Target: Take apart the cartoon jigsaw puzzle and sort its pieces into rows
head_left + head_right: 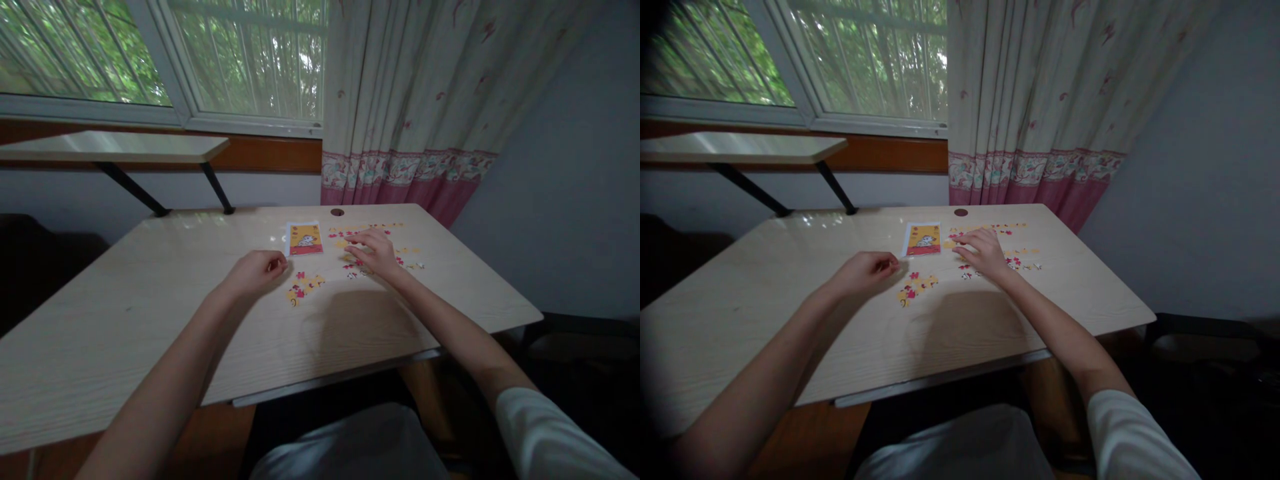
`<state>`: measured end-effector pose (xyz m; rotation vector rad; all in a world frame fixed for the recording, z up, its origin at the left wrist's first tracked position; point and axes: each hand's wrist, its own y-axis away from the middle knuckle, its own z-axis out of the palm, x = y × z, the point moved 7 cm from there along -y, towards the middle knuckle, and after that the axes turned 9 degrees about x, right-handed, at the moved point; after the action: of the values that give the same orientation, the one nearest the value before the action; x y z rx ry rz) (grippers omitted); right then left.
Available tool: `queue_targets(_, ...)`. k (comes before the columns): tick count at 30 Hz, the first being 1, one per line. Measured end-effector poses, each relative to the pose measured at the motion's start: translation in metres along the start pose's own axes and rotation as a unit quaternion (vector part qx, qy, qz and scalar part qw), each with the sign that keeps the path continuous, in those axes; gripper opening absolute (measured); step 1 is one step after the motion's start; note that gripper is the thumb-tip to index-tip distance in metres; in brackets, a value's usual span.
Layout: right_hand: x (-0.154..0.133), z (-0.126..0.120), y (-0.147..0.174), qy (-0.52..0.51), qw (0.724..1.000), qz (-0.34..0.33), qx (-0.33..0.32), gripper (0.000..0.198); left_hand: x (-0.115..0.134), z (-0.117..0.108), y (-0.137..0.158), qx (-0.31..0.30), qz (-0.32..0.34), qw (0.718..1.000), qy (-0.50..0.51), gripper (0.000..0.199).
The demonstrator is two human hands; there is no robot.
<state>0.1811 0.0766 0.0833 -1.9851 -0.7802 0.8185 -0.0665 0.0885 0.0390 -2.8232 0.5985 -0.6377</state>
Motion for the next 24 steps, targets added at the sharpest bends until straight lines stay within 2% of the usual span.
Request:
queue_targets(3,-0.003,-0.001,0.000,0.003,1.000,-0.009,0.003,0.019,0.004,0.002,0.001,-0.010,0.010,1.000,0.002,0.027)
queue_targets(6,0.002,0.004,0.001,0.010,1.000,0.006,-0.023,0.020,0.007,0.005,0.001,-0.022,0.021,1.000,-0.005,0.027)
queue_targets(10,0.029,0.002,-0.002,0.037,0.998,0.023,-0.042,0.024,0.006,0.007,0.001,-0.022,0.025,0.999,-0.019,0.025)
queue_targets(13,0.076,-0.011,-0.007,0.088,0.993,0.066,-0.032,0.026,0.004,0.008,0.000,-0.024,0.027,0.999,-0.026,0.025)
queue_targets(16,0.141,-0.030,-0.001,0.131,0.976,0.170,-0.030,0.030,0.001,0.010,0.000,-0.027,0.029,0.999,-0.034,0.025)
queue_targets(20,0.215,-0.057,0.025,0.184,0.936,0.296,-0.042,0.034,0.001,0.011,0.001,-0.033,0.022,0.999,-0.038,0.024)
queue_targets(24,0.265,-0.084,0.055,0.271,0.885,0.371,-0.066,0.035,0.004,0.010,0.002,-0.032,0.016,0.999,-0.038,0.025)
